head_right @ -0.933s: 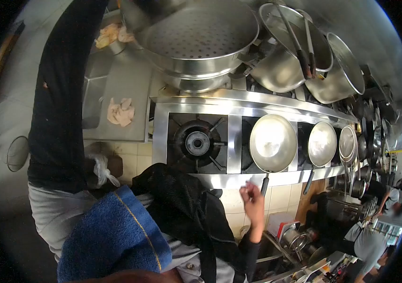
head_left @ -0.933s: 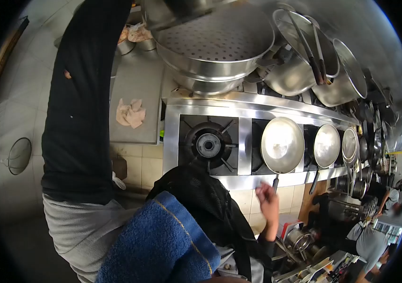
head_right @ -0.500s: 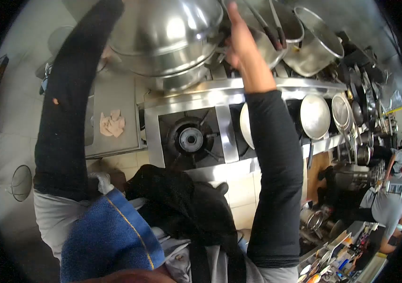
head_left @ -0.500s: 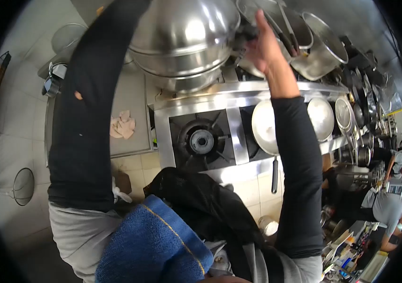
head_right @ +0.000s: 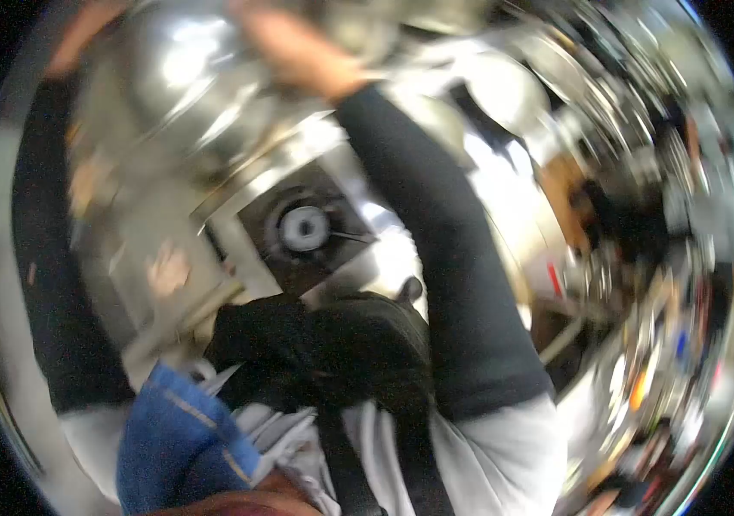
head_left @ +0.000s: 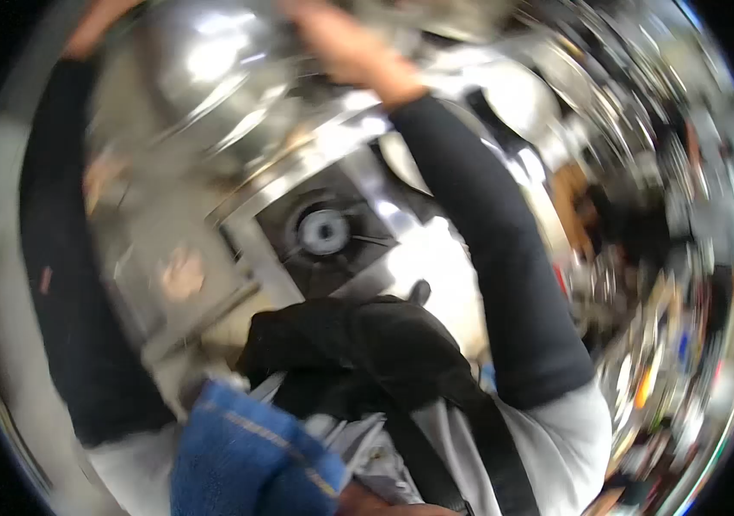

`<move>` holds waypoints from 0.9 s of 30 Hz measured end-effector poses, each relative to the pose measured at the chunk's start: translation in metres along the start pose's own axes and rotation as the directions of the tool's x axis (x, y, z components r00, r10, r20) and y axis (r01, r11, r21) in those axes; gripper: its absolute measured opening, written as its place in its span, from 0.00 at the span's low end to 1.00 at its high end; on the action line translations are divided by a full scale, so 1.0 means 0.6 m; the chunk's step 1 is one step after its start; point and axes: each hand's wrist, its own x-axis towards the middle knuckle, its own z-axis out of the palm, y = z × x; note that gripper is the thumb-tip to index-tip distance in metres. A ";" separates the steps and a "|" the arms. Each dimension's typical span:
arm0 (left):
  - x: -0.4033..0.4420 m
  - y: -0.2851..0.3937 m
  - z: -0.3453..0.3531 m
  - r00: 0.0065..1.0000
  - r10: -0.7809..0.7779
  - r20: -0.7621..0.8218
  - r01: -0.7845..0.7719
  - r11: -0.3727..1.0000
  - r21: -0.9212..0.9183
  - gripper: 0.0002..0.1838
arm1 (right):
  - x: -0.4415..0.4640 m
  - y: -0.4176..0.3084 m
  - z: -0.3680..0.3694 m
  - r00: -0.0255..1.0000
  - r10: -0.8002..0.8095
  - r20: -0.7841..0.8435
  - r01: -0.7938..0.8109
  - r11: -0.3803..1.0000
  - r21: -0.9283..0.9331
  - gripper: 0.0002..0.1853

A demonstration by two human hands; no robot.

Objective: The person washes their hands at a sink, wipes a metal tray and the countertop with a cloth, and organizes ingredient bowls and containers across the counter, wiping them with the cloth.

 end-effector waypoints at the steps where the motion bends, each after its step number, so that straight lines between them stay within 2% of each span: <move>1: -0.002 0.008 0.001 0.996 0.090 0.004 -0.090 0.996 -0.010 0.25 | -0.039 0.013 -0.002 0.990 -0.140 -0.020 0.124 0.925 -0.358 0.43; 2: 0.002 0.016 0.003 0.980 0.197 -0.003 -0.197 0.980 0.003 0.26 | -0.082 0.023 -0.008 0.966 -0.259 -0.010 0.178 0.694 -0.698 0.38; 3: 0.005 0.019 0.004 0.953 0.303 -0.024 -0.302 0.953 0.038 0.27 | -0.134 0.028 0.002 0.954 -0.299 -0.030 0.146 0.551 -0.822 0.33; 5: 0.015 0.032 0.007 0.868 0.481 -0.122 -0.459 0.872 0.172 0.28 | -0.256 0.045 0.064 0.900 -0.180 -0.397 -0.110 0.788 -0.606 0.36; 6: 0.003 0.045 -0.001 0.830 0.519 -0.204 -0.476 0.850 0.228 0.29 | -0.325 0.100 0.076 0.835 -0.422 -0.354 0.133 0.779 -0.613 0.32; 7: -0.017 0.028 -0.001 0.935 0.293 -0.201 -0.298 0.955 0.006 0.26 | -0.458 0.068 0.101 0.837 -0.371 -0.402 0.169 0.875 -0.454 0.28; 8: -0.055 0.060 -0.026 0.915 0.233 -0.329 -0.269 0.961 -0.067 0.23 | -0.525 0.148 0.082 0.850 -0.364 -0.382 0.083 0.807 -0.585 0.25; 9: -0.112 0.128 -0.047 0.844 0.227 -0.486 -0.338 0.928 -0.154 0.21 | -0.633 0.169 0.086 0.839 -0.288 -0.461 0.038 0.877 -0.479 0.23; 10: -0.171 0.192 -0.054 0.770 0.228 -0.596 -0.438 0.868 -0.233 0.18 | -0.739 0.199 0.101 0.778 -0.107 -0.619 -0.182 0.905 -0.385 0.21; 11: -0.226 0.251 -0.052 0.729 0.225 -0.646 -0.526 0.788 -0.320 0.16 | -0.842 0.302 0.111 0.621 0.014 -0.784 -0.318 0.918 -0.236 0.21; 12: -0.272 0.301 -0.047 0.733 0.226 -0.641 -0.589 0.681 -0.434 0.13 | -0.950 0.370 0.149 0.296 0.076 -0.952 -0.499 0.862 -0.087 0.23; 13: -0.296 0.295 -0.010 0.847 0.222 -0.483 -0.526 0.473 -0.707 0.17 | -1.055 0.426 0.185 0.075 0.224 -0.972 -0.812 0.579 0.071 0.19; 14: -0.319 0.291 0.023 0.929 0.209 -0.305 -0.352 0.244 -0.904 0.22 | -1.166 0.495 0.243 -0.068 0.101 -0.993 -0.847 0.519 0.111 0.16; 15: -0.346 0.354 0.032 0.890 0.259 -0.375 -0.425 0.175 -0.888 0.20 | -1.245 0.494 0.283 -0.221 0.163 -0.962 -0.841 0.468 0.273 0.13; 16: -0.367 0.421 0.043 0.898 0.258 -0.357 -0.396 0.118 -0.911 0.19 | -1.304 0.487 0.321 -0.346 0.155 -0.925 -0.766 0.523 0.374 0.13; 17: -0.384 0.493 0.046 0.857 0.334 -0.393 -0.435 0.058 -0.899 0.19 | -1.360 0.487 0.360 -0.427 0.176 -0.887 -0.671 0.596 0.441 0.15; 18: -0.400 0.560 0.044 0.892 0.342 -0.297 -0.322 0.017 -0.947 0.19 | -1.408 0.498 0.389 -0.519 0.182 -0.835 -0.661 0.535 0.527 0.15; 19: -0.407 0.612 0.053 0.864 0.397 -0.309 -0.323 -0.033 -0.946 0.19 | -1.444 0.513 0.415 -0.578 0.272 -0.769 -0.529 0.593 0.607 0.14; 21: -0.445 0.735 0.038 0.826 0.438 -0.354 -0.318 -0.156 -0.935 0.20 | -1.528 0.529 0.437 -0.633 0.421 -0.649 -0.267 0.669 0.694 0.13; 23: -0.483 0.834 0.043 0.825 0.509 -0.245 -0.120 -0.265 -0.957 0.20 | -1.586 0.544 0.432 -0.720 0.459 -0.520 0.055 0.785 0.617 0.12; 25: -0.545 0.950 0.039 0.744 0.652 -0.147 0.139 -0.366 -0.920 0.20 | -1.651 0.579 0.400 -0.737 0.415 -0.533 0.211 0.891 0.402 0.12; 26: -0.582 1.007 0.046 0.663 0.747 -0.050 0.306 -0.332 -0.892 0.20 | -1.664 0.561 0.375 -0.737 0.414 -0.535 0.239 0.899 0.366 0.13; 27: -0.605 1.053 0.071 0.526 0.851 0.016 0.284 -0.158 -0.946 0.21 | -1.671 0.550 0.349 -0.747 0.404 -0.528 0.277 0.911 0.306 0.15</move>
